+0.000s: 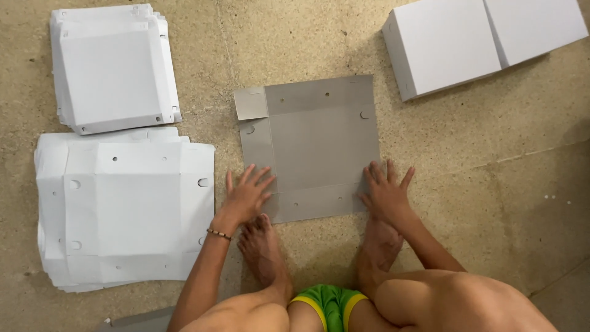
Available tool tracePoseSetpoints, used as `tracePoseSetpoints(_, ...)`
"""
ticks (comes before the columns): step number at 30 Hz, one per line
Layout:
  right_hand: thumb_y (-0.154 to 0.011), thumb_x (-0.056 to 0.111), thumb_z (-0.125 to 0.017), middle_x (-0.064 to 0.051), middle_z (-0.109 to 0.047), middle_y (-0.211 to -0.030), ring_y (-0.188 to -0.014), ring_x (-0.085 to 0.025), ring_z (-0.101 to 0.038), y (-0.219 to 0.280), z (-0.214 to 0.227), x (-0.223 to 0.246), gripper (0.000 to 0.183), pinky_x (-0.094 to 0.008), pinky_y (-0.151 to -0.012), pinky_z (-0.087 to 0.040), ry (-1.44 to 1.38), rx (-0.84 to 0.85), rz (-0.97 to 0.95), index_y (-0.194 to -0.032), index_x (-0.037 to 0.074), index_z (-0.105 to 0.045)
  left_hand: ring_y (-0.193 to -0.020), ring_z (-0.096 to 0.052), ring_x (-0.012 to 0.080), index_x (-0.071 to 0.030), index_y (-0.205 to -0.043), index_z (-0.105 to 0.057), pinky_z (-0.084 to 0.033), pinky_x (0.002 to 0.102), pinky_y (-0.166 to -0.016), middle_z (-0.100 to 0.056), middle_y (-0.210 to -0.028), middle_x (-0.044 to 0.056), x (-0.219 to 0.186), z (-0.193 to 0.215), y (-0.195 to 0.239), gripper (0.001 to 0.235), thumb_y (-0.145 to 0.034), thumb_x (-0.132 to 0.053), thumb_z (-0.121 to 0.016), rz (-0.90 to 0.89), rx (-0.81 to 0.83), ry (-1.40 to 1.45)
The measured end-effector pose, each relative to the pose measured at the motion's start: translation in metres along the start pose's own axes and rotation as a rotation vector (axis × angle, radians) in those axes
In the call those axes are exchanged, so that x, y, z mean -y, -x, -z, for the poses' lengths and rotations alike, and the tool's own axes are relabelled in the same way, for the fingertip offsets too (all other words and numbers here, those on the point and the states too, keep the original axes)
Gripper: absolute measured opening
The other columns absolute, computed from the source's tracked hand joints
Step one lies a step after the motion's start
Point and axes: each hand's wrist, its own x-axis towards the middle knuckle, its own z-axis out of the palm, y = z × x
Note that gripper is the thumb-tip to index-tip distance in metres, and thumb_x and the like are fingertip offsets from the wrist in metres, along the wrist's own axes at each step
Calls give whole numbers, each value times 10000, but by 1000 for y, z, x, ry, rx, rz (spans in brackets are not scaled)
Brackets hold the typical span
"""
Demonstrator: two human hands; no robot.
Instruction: The person assembles a small cardboard box by folding the flaps of a flat sheet and tucking tabs into slots. They then place a white lid on the assembled box and set it aside. The person repeats the process with another flat sheet, folding and tucking the flaps to form another box.
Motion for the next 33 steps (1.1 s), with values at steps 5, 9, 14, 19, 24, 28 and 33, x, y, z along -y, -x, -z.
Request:
tracePoseSetpoints(5, -923, 457, -418, -187, -456, -1261, -1249, -392, -366, -70, 79, 6, 517, -659, -948, -225, -242, -449, 24, -1264, 74, -477, -1238, -367, 277, -166, -1275, -452, -269, 537, -1010, -446, -1262, 54, -10, 33, -54, 492, -903, -485, -404, -84, -627, -11)
tracePoseSetpoints(9, -953, 441, -380, -165, -108, -1481, -1354, -368, -57, -149, 85, 24, 614, -541, -1067, -64, -350, -524, 143, -1420, 69, -241, -1348, -176, 316, -200, -1399, -314, -139, 486, -1079, -266, -1453, 68, -9, 34, -115, 636, -873, -540, -426, -135, -846, -136)
tracePoseSetpoints(14, -939, 517, -280, -167, -98, -1488, -1370, -337, -33, -172, 68, 22, 678, -521, -1082, 22, -395, -414, 20, -1440, 78, -153, -1351, -131, 362, -171, -1416, -285, -74, 506, -1085, -203, -1476, 104, 20, 19, -128, 694, -874, -599, -350, 33, -751, 51)
tracePoseSetpoints(19, -934, 531, -270, -149, -97, -1492, -1375, -312, -33, -171, 70, 20, 680, -509, -1085, 35, -398, -403, 8, -1444, 100, -141, -1363, -119, 336, -186, -1411, -297, -15, 509, -1086, -212, -1477, 103, 24, 23, -124, 717, -858, -642, -300, 71, -698, 130)
tracePoseSetpoints(24, -921, 574, -217, -124, -91, -1496, -1374, -297, -21, -167, 59, 5, 710, -480, -1096, 44, -370, -361, 7, -1442, 97, -149, -1353, -160, 324, -189, -1396, -339, -41, 503, -1081, -248, -1466, 93, 26, 16, -127, 688, -856, -614, -354, 54, -782, 104)
tracePoseSetpoints(28, -927, 563, -195, -122, -57, -1499, -1371, -310, 15, -150, 53, -7, 704, -505, -1090, 64, -362, -328, -24, -1444, 93, -112, -1352, -160, 328, -191, -1394, -344, -29, 513, -1078, -256, -1461, 98, 26, 11, -127, 684, -857, -614, -350, 48, -772, 123)
tracePoseSetpoints(33, -914, 576, -224, -126, -59, -1497, -1368, -323, 4, -155, 44, -7, 731, -511, -1094, 56, -365, -412, -19, -1440, 79, -122, -1341, -97, 368, -173, -1396, -349, -73, 562, -1056, -224, -1468, 112, 25, 10, -128, 638, -869, -525, -419, 26, -908, -11)
